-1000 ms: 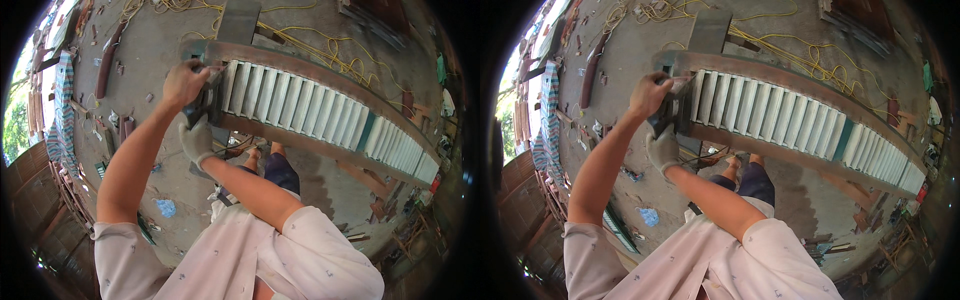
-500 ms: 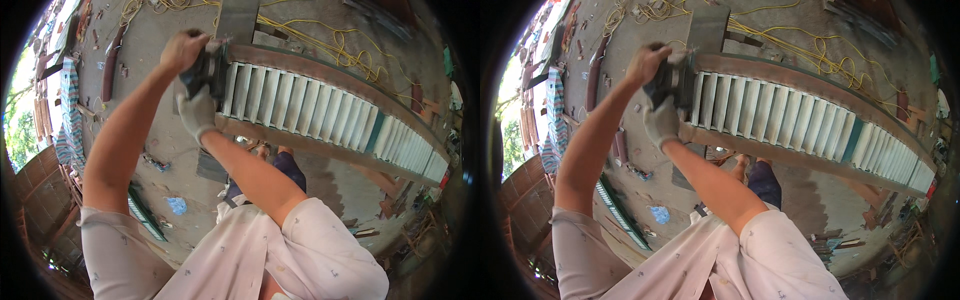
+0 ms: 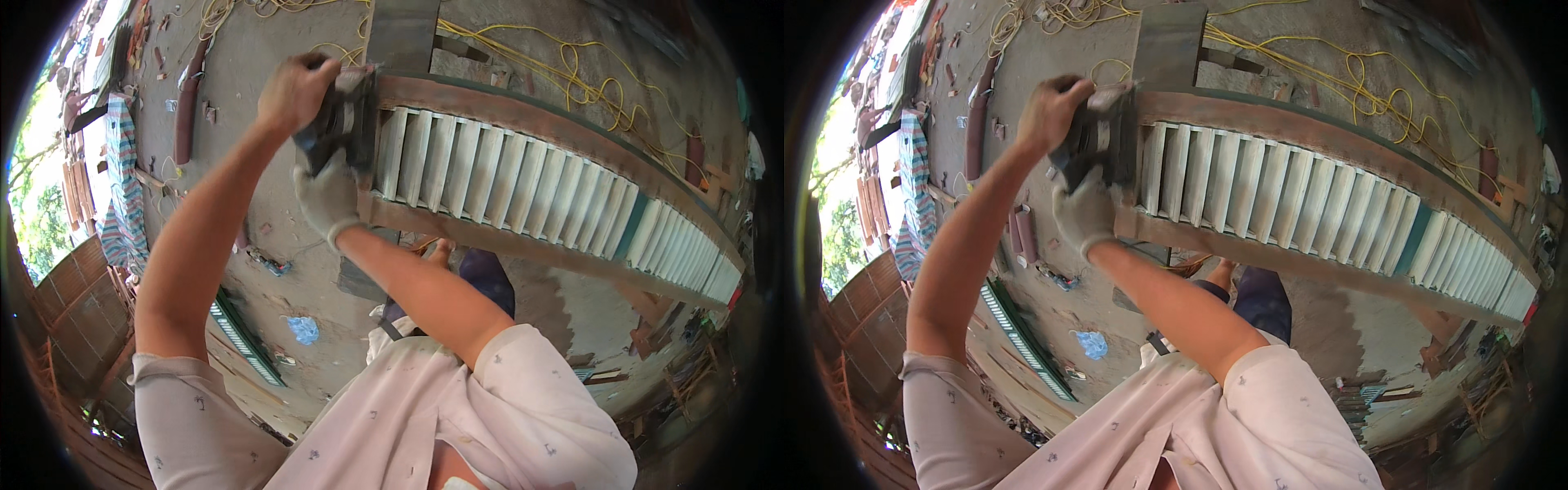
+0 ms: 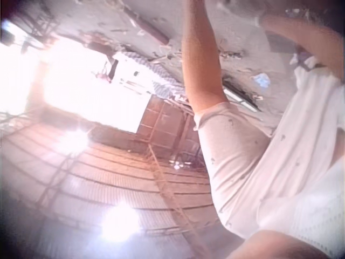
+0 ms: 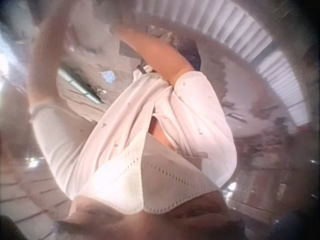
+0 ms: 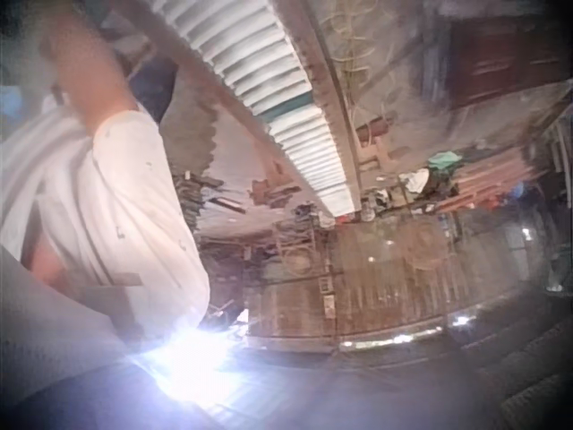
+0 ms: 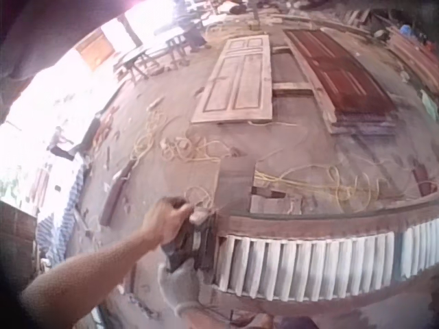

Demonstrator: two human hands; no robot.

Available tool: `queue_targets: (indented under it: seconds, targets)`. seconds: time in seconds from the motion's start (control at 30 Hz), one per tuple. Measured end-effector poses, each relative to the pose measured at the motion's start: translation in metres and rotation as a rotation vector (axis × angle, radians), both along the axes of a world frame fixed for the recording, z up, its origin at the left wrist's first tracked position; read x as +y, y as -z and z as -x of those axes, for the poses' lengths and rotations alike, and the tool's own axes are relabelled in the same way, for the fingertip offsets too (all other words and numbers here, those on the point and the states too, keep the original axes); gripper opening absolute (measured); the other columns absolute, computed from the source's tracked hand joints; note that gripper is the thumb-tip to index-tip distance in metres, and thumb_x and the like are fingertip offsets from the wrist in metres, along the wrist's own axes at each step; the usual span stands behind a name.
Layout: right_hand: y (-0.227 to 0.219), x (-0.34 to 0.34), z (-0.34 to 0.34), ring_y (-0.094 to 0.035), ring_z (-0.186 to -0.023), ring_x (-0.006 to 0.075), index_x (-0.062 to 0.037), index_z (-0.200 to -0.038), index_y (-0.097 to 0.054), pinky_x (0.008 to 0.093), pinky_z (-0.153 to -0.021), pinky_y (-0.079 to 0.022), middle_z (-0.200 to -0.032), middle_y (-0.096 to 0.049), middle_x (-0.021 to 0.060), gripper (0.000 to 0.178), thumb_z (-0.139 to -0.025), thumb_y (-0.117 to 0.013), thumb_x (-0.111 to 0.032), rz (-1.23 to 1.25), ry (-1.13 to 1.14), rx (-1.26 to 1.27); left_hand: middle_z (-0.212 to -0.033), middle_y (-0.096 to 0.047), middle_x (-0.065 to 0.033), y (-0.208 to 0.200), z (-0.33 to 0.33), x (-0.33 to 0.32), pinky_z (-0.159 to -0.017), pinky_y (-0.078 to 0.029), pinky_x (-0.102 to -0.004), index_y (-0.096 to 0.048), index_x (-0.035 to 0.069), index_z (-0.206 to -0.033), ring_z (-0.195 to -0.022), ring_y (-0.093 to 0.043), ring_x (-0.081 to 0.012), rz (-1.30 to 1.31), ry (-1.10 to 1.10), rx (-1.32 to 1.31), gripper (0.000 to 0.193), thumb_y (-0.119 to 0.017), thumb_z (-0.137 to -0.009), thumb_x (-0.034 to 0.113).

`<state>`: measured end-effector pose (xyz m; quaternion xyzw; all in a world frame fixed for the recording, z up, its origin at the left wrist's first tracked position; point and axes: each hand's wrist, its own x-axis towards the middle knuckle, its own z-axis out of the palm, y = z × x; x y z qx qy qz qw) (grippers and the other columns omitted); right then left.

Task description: The person uses an electric sander to smooth the surface of a white slatted wooden frame placed on a workbench. They move the sander back and forth across the slats and edges, occasionally repositioning the frame to reach different areas.

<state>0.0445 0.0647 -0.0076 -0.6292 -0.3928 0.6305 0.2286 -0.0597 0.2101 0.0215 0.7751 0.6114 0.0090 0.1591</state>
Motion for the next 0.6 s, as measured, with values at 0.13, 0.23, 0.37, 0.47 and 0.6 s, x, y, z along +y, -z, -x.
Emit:
queue_targets:
  seconds: [0.13, 0.23, 0.37, 0.47, 0.6]
  targets:
    - [0.001, 0.053, -0.002, -0.073, -0.112, 0.0526, 0.0070, -0.130, -0.053, 0.0575, -0.098, -0.057, -0.114, -0.074, 0.0377, 0.056, -0.092, -0.071, -0.029, -0.099, 0.023, 0.029, -0.119, -0.079, -0.0229, 0.003, 0.000, 0.055, -0.098, -0.057, -0.0503, -0.079, 0.012, -0.123, -0.112, -0.073, -0.0468, 0.060, -0.300, -0.139, 0.046, -0.056, -0.101, 0.045]
    - [-0.005, 0.066, -0.008, -0.072, -0.114, 0.0530, 0.0073, -0.132, -0.051, 0.0568, -0.099, -0.057, -0.116, -0.073, 0.0378, 0.057, -0.091, -0.071, -0.028, -0.066, -0.024, 0.030, -0.120, -0.079, -0.0230, 0.005, 0.001, 0.063, -0.099, -0.057, -0.0511, -0.078, 0.015, -0.124, -0.111, -0.073, -0.0474, 0.099, -0.381, -0.121, 0.043, -0.055, -0.101, 0.042]
    - [-0.005, 0.048, -0.021, -0.071, -0.117, 0.0538, 0.0080, -0.134, -0.050, 0.0574, -0.102, -0.056, -0.121, -0.071, 0.0398, 0.060, -0.091, -0.072, -0.028, -0.064, -0.040, -0.012, -0.118, -0.078, -0.0229, 0.002, -0.010, 0.045, -0.097, -0.058, -0.0522, -0.078, 0.016, -0.123, -0.110, -0.074, -0.0458, 0.081, -0.303, -0.091, 0.036, -0.055, -0.102, 0.034]
    - [-0.007, 0.038, -0.022, -0.072, -0.116, 0.0511, 0.0082, -0.134, -0.052, 0.0550, -0.102, -0.057, -0.121, -0.072, 0.0375, 0.062, -0.090, -0.075, -0.030, -0.058, -0.034, 0.007, -0.118, -0.078, -0.0219, 0.016, 0.006, 0.044, -0.095, -0.059, -0.0525, -0.076, 0.017, -0.124, -0.109, -0.075, -0.0446, -0.069, -0.025, 0.072, 0.031, -0.055, -0.103, 0.026]
    - [0.009, 0.064, -0.023, -0.077, -0.106, 0.0426, 0.0079, -0.131, -0.056, 0.0482, -0.093, -0.060, -0.114, -0.076, 0.0301, 0.064, -0.090, -0.081, -0.033, -0.007, 0.037, 0.042, -0.127, -0.078, -0.0193, 0.011, -0.018, 0.065, -0.097, -0.059, -0.0482, -0.077, 0.014, -0.126, -0.113, -0.075, -0.0423, -0.087, 0.037, 0.207, 0.030, -0.057, -0.103, 0.021]
